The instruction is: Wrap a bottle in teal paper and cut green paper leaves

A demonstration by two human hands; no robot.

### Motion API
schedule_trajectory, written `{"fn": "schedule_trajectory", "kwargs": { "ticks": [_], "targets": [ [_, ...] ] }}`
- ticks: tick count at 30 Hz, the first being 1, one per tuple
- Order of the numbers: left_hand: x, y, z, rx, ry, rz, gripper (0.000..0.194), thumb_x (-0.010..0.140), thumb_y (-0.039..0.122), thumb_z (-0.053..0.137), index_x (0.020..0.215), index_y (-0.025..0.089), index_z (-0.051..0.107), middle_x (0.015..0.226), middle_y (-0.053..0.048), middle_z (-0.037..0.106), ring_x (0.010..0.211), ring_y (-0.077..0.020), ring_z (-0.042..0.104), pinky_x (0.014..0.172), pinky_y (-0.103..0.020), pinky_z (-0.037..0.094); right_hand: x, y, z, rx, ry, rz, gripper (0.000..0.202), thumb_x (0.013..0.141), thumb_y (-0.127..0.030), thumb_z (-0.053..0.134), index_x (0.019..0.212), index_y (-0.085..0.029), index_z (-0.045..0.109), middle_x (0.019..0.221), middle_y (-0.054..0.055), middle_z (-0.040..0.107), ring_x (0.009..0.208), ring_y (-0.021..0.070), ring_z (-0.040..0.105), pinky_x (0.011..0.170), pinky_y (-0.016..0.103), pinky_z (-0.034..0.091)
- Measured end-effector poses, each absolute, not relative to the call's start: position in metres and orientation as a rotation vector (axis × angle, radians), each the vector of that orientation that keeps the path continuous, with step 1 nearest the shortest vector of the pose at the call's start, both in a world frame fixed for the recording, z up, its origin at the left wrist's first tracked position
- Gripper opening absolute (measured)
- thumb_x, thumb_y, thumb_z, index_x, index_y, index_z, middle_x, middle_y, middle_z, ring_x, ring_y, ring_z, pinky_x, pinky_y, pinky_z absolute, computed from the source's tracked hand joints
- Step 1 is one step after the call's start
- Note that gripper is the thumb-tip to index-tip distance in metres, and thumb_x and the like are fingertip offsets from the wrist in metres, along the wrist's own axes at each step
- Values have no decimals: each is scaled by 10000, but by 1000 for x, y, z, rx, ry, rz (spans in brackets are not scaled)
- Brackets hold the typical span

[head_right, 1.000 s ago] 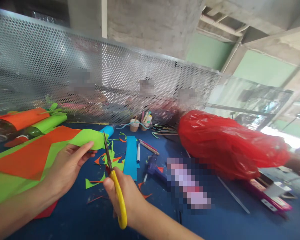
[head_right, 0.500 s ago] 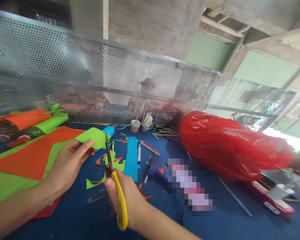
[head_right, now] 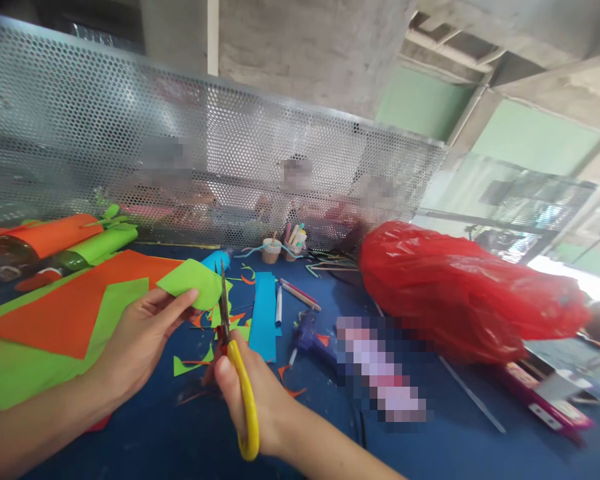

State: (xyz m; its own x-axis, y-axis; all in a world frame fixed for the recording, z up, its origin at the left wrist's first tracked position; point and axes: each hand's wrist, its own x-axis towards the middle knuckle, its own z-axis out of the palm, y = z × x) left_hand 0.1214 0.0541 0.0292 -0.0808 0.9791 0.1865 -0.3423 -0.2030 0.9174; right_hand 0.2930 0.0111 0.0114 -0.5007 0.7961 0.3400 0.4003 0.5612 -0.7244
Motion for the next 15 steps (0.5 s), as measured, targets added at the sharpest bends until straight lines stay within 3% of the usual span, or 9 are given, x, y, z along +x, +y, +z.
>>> {"fn": "schedule_trajectory", "kwargs": {
  "ticks": [4, 15],
  "targets": [
    [124, 52, 29, 1031, 887, 1529, 167, 689, 332, 793, 685, 188, 709, 626, 32, 689, 599, -108, 596, 620, -204, 489, 292, 10, 12, -964, -2058, 865, 609, 926, -672, 99, 903, -187, 467, 805, 83, 565, 678, 185, 531, 640, 319, 463],
    [122, 51, 26, 1103, 914, 1522, 164, 727, 344, 772, 756, 192, 717, 670, 30, 699, 631, -110, 603, 637, -202, 484, 292, 13, 0, -951, -1970, 962, 556, 917, -696, 151, 885, -215, 428, 736, 22, 481, 623, 162, 464, 573, 291, 439]
  ]
}}
